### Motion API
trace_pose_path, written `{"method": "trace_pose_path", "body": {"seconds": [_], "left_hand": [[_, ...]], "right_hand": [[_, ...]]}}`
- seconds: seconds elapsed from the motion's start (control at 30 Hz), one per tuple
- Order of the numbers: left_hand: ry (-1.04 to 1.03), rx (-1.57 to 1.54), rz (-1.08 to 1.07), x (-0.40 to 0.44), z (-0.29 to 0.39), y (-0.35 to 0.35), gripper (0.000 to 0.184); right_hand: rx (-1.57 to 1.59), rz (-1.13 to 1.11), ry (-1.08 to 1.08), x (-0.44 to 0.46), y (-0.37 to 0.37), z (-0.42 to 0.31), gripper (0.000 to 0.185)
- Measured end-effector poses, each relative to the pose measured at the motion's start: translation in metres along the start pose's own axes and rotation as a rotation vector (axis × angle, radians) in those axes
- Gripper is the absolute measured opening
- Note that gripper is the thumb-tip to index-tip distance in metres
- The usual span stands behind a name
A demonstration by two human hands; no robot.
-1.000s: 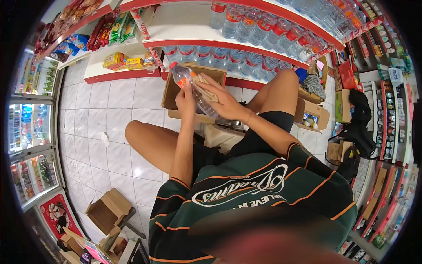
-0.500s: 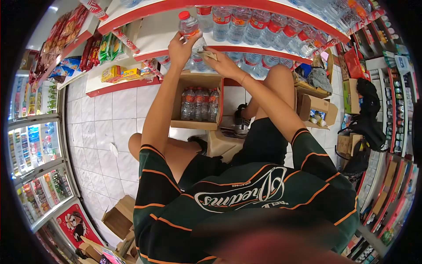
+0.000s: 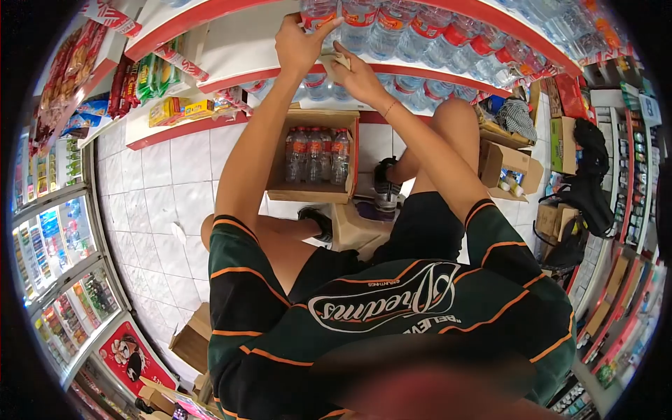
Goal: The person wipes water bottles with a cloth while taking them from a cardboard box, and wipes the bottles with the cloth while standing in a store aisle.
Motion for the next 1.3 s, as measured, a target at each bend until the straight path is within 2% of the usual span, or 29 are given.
{"method": "trace_pose_path", "body": {"seconds": [0.13, 0.2, 0.27, 0.33, 0.37, 0.43, 0.47, 0.53, 0.6, 0.63, 0.67, 0.73, 0.8, 0.87, 0.93, 1.0, 1.07, 1.1, 1.13, 1.17, 1.2, 1.27, 1.3], "left_hand": [[0.091, 0.099, -0.093, 0.000, -0.004, -0.013, 0.065], [-0.028, 0.021, 0.040, 0.000, 0.003, -0.009, 0.068], [0.014, -0.025, 0.028, 0.001, 0.006, -0.007, 0.068], [0.062, -0.031, -0.084, 0.005, 0.012, -0.010, 0.068], [0.146, -0.010, -0.224, 0.006, 0.009, -0.017, 0.067], [0.211, -0.006, -0.240, 0.008, 0.007, -0.017, 0.067], [0.255, 0.001, -0.244, 0.004, 0.003, -0.016, 0.066], [0.241, -0.071, -0.189, -0.004, -0.012, -0.017, 0.064], [0.027, -0.379, -0.029, -0.016, -0.017, -0.006, 0.069], [0.227, -0.280, -0.194, -0.029, -0.045, -0.019, 0.081], [0.229, -0.274, -0.189, -0.041, -0.052, -0.016, 0.081], [0.251, -0.405, -0.018, -0.065, -0.073, 0.001, 0.055], [0.241, -0.373, 0.024, -0.083, -0.090, 0.018, 0.048], [0.243, -0.332, 0.061, -0.111, -0.102, 0.035, 0.042], [0.366, -0.118, 0.061, -0.149, -0.130, 0.046, 0.039], [0.152, 0.128, 0.089, -0.181, -0.136, 0.050, 0.037], [0.464, -0.172, 0.020, -0.224, -0.172, 0.036, 0.040], [0.472, -0.173, 0.022, -0.238, -0.182, 0.036, 0.040], [0.604, -0.120, -0.048, -0.260, -0.205, 0.028, 0.040], [0.739, -0.068, -0.123, -0.284, -0.226, 0.020, 0.040], [0.747, -0.076, -0.122, -0.302, -0.246, 0.014, 0.040], [0.991, -0.039, -0.317, -0.358, -0.304, -0.013, 0.044], [1.004, -0.047, -0.316, -0.372, -0.314, -0.018, 0.044]], "right_hand": [[-0.070, 0.042, 0.053, 0.006, 0.001, 0.020, 0.066], [-0.107, 0.076, 0.099, 0.009, 0.002, 0.022, 0.067], [-0.062, 0.058, 0.041, 0.008, 0.002, 0.021, 0.067], [-0.085, 0.051, -0.002, 0.004, 0.001, 0.019, 0.067], [-0.137, 0.127, 0.060, 0.003, 0.003, 0.019, 0.066], [-0.317, 0.321, 0.238, -0.004, 0.003, 0.016, 0.059], [-0.318, 0.309, 0.225, -0.014, -0.007, 0.027, 0.059], [0.085, 0.296, -0.002, -0.028, -0.019, 0.056, 0.051], [0.094, 0.269, -0.053, -0.037, -0.037, 0.083, 0.048], [0.153, 0.201, -0.182, -0.040, -0.051, 0.107, 0.048], [0.213, 0.131, -0.312, -0.045, -0.065, 0.129, 0.048], [0.160, 0.120, -0.352, -0.050, -0.076, 0.143, 0.048], [0.103, 0.106, -0.394, -0.057, -0.082, 0.143, 0.048], [-0.121, 0.050, -0.292, -0.067, -0.095, 0.122, 0.049], [-0.121, 0.076, -0.219, -0.076, -0.109, 0.125, 0.047], [-0.116, 0.238, -0.139, -0.086, -0.106, 0.125, 0.046], [-0.127, 0.267, -0.071, -0.099, -0.113, 0.117, 0.044], [-0.143, 0.275, 0.023, -0.103, -0.116, 0.103, 0.043], [-0.162, 0.283, 0.118, -0.108, -0.119, 0.097, 0.042], [-0.192, 0.226, 0.074, -0.113, -0.128, 0.104, 0.043], [-0.202, 0.220, 0.072, -0.121, -0.135, 0.113, 0.043], [-0.277, 0.202, -0.050, -0.132, -0.149, 0.151, 0.041], [-0.290, 0.285, -0.298, -0.138, -0.151, 0.189, 0.039]]}}
Point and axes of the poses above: each hand's wrist, its own x-axis towards the middle knuckle, its own y-axis out of the back of the hand, z = x × y, the point moved 10 cm from there along x, towards the middle knuckle
